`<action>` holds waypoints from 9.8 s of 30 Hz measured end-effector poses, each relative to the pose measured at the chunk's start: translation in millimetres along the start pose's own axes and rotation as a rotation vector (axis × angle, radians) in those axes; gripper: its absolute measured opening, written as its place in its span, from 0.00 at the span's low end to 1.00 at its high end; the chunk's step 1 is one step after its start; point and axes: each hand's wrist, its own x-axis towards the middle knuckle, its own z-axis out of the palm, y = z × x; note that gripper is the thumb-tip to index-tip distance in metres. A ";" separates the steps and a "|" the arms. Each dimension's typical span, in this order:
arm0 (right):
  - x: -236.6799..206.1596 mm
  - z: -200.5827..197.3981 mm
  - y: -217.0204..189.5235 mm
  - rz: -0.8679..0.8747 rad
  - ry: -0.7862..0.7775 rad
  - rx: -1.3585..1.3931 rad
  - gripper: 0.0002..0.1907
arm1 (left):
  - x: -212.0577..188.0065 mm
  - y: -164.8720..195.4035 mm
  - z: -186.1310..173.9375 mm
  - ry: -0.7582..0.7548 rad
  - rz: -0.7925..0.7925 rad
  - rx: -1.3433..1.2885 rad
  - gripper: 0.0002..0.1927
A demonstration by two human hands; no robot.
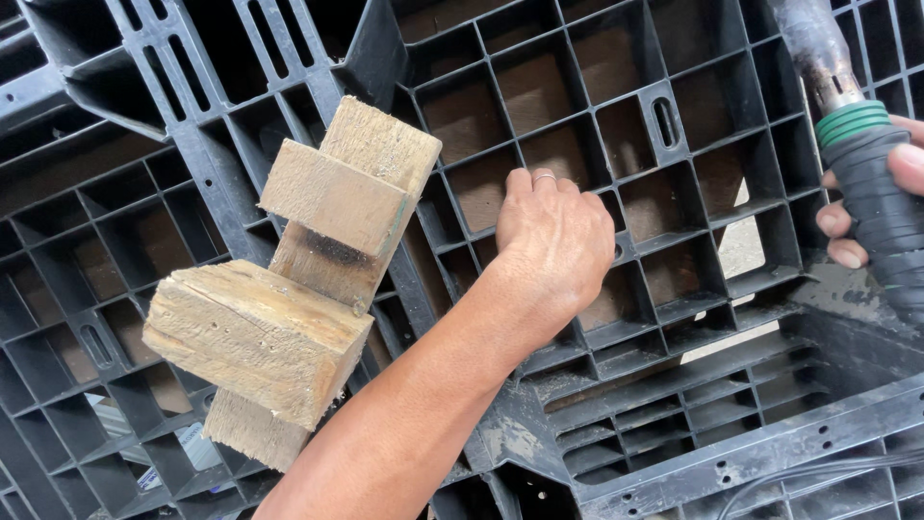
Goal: The person uses a heat gun to apply heat to the interior grid of stacked black plastic crates. The person holds the heat gun with both hands and moves it across different sections of the crate grid while smoke rises from the nozzle.
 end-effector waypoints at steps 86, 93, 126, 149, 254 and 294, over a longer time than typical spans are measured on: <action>-11.5 24.2 -20.8 0.012 -0.021 0.025 0.24 | 1.0 0.0 1.4 0.041 -0.017 -0.032 0.13; 0.7 13.1 -7.3 0.014 -0.129 0.274 0.26 | 1.6 0.5 -0.1 0.047 -0.022 -0.034 0.13; 15.5 38.4 -32.2 0.169 -0.898 0.896 0.27 | 2.7 0.5 -0.2 0.032 -0.012 -0.022 0.14; 49.1 10.1 -10.2 0.777 -0.570 0.195 0.17 | 2.8 0.1 -0.4 0.013 -0.027 -0.035 0.16; 43.2 33.8 -14.2 0.136 -0.237 -0.333 0.23 | -1.8 -2.3 -5.5 -0.031 0.012 -0.042 0.20; 22.0 40.9 -36.7 0.191 -1.013 0.945 0.28 | 5.3 2.4 -3.6 -0.060 -0.026 -0.026 0.18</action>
